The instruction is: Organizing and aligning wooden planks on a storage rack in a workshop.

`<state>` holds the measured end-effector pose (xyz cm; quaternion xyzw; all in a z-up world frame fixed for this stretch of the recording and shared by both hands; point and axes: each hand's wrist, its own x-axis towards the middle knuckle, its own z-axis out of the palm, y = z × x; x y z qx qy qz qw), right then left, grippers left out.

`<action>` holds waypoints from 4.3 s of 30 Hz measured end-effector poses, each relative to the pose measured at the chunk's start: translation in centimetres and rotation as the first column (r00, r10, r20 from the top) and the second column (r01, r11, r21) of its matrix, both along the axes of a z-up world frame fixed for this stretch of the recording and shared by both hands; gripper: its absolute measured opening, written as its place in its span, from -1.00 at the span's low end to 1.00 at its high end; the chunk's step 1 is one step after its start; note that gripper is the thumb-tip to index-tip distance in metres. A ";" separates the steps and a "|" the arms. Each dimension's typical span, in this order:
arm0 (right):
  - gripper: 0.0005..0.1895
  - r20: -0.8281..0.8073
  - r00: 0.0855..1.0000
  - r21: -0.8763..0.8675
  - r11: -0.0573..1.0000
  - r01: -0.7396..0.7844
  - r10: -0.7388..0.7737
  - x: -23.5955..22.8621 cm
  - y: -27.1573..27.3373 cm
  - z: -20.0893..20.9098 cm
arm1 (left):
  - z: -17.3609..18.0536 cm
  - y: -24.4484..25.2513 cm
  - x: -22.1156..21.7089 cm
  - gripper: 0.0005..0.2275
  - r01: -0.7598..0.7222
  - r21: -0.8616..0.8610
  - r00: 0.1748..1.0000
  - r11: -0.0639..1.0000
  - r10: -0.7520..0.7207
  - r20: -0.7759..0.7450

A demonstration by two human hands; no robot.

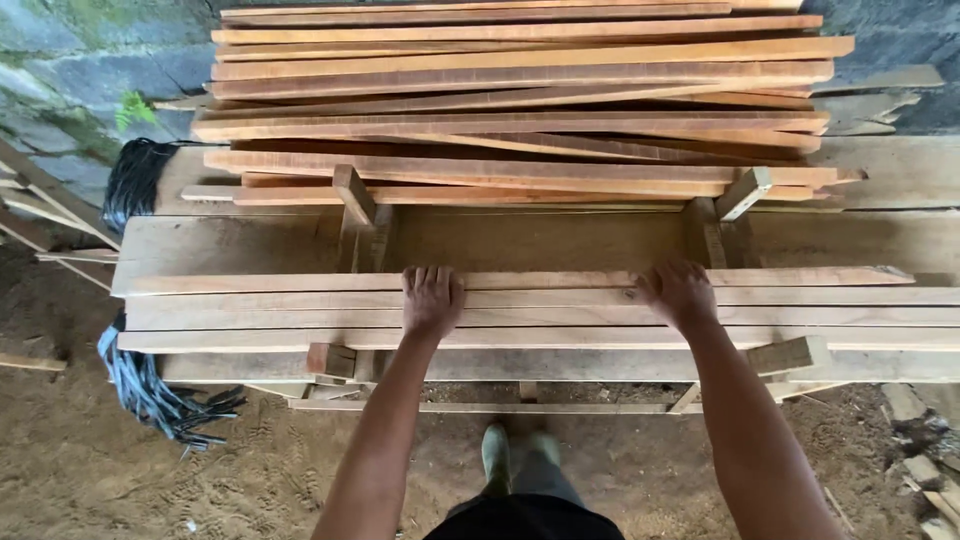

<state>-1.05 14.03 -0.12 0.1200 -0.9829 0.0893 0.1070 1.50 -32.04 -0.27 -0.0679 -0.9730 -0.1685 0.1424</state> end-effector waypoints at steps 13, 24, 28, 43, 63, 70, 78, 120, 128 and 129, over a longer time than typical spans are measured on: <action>-0.45 0.400 0.916 0.188 0.975 -0.120 0.035 -0.3 -13.0 1.1 | -0.8 0.7 0.0 -0.67 -0.010 -0.019 0.997 1.000 0.012 0.074; 0.08 0.249 0.960 0.018 0.990 -0.137 0.128 0.4 -23.4 0.0 | -1.1 0.4 0.1 -0.72 -0.037 0.002 0.999 0.999 0.037 -0.022; 0.02 0.159 0.978 0.001 0.990 -0.139 0.137 0.1 -23.1 0.9 | -2.2 0.4 0.0 -0.72 -0.027 -0.026 0.988 0.999 0.023 -0.155; -0.13 0.058 0.994 -0.076 0.993 -0.089 0.094 0.6 -25.0 0.8 | -5.6 -1.2 -2.3 -0.60 0.054 -0.189 0.995 0.980 -0.036 0.098; 0.03 0.232 0.971 0.009 0.998 -0.060 0.057 0.5 -45.3 0.0 | -0.5 -29.1 -0.6 -0.59 0.091 -0.101 0.908 0.991 -0.041 0.416; -0.14 0.368 0.930 0.079 0.996 -0.042 0.010 1.6 -47.9 3.8 | -1.3 -29.4 -0.9 -0.36 -0.035 -0.124 0.986 0.992 0.055 0.159; -0.17 0.333 0.943 0.030 0.999 0.017 -0.026 1.6 -48.4 3.6 | 2.0 -29.5 0.2 -0.39 -0.017 -0.074 0.904 0.997 0.047 0.426; -0.35 0.184 0.982 -0.063 0.997 -0.036 0.047 1.7 -47.6 2.4 | -1.7 -29.8 -0.6 -0.39 -0.025 -0.128 0.968 0.991 0.056 0.246; -0.50 0.246 0.969 0.017 1.000 0.020 -0.023 1.7 -48.1 2.5 | -4.0 -32.0 -0.3 -0.50 0.148 0.030 0.971 0.989 -0.151 0.185; -0.44 0.250 0.967 0.030 0.999 0.042 -0.048 1.8 -47.8 2.3 | -5.1 -32.5 -0.4 -0.48 0.232 0.060 0.968 0.971 -0.236 0.083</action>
